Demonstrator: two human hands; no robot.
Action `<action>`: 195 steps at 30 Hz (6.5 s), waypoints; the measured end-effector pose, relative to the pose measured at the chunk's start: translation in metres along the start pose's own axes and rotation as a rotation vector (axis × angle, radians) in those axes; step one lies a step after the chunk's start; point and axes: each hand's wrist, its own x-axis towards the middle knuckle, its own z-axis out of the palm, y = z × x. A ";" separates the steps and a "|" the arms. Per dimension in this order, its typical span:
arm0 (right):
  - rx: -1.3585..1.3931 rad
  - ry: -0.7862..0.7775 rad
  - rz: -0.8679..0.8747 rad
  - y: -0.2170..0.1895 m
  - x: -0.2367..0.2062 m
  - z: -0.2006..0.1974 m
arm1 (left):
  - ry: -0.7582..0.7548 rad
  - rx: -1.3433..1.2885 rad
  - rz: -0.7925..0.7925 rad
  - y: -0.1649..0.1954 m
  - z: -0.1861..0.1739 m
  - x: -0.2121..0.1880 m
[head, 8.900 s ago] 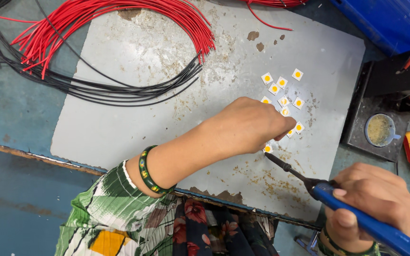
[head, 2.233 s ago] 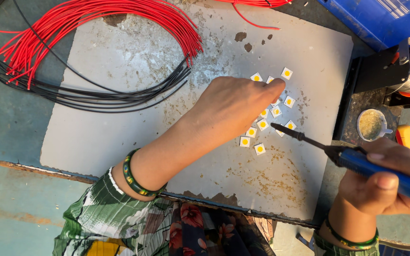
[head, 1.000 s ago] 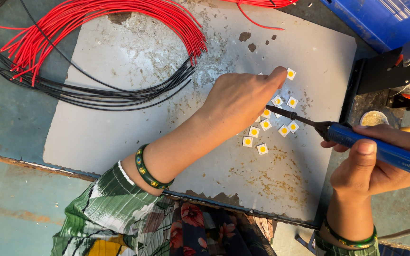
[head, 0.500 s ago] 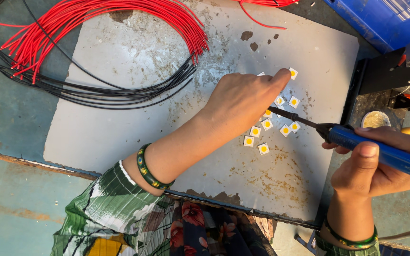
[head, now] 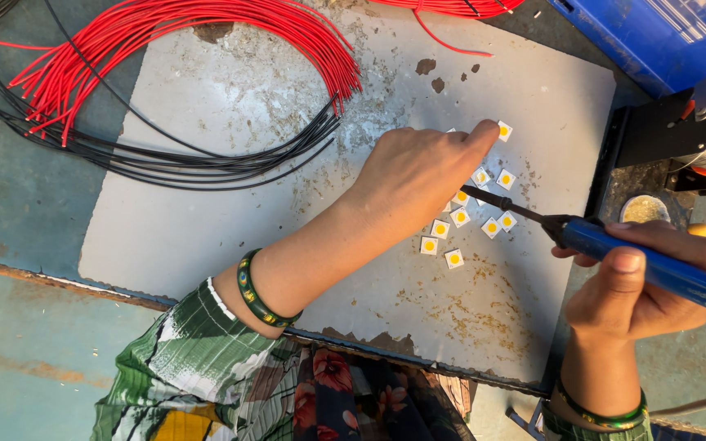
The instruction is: The person uses a soldering iron to apply solder to the pads of small square LED modules arranged on a white board. They handle each LED one at a time, touching the soldering iron tip to the contact points while red and black wires and a spool of solder are visible nearby.
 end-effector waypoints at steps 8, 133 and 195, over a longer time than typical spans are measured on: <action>-0.030 -0.009 -0.026 0.003 0.001 -0.005 | 0.043 -0.003 -0.025 -0.009 -0.005 0.000; 0.088 -0.003 0.064 0.005 0.008 0.016 | 0.078 -0.106 -0.112 -0.034 -0.026 0.000; 0.296 0.186 0.176 0.048 -0.011 -0.003 | 0.201 -0.107 -0.122 -0.038 -0.031 -0.004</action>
